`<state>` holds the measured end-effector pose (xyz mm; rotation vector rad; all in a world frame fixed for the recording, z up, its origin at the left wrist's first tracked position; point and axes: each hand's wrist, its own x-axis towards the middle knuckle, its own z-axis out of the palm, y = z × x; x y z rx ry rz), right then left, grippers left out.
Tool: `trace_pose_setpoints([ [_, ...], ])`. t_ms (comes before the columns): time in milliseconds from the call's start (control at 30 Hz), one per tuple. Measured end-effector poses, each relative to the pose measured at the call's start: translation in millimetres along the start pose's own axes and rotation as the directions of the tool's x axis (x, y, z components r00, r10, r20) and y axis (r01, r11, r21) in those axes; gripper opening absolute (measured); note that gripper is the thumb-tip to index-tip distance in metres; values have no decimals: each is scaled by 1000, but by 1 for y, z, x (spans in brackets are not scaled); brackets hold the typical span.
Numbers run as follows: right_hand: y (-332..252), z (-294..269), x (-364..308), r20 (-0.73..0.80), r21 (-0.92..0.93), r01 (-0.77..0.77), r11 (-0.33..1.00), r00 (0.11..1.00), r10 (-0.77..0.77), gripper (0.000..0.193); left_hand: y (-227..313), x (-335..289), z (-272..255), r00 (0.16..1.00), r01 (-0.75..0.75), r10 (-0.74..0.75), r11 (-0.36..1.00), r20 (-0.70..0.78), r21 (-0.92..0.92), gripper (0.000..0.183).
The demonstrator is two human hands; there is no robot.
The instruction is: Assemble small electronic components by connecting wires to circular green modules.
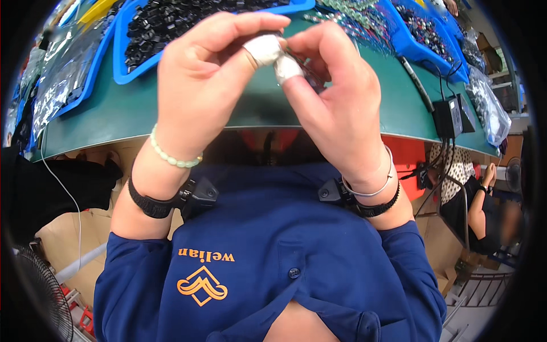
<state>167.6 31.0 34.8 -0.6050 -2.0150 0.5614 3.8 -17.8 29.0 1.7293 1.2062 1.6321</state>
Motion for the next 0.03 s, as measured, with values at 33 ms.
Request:
trace_pose_setpoints([
  [33, -2, 1, -1, 11, 5, -64, 998, 998, 64, 17, 0, 1, 1, 1000, -22, 22, 999, -6, 33, 27],
])
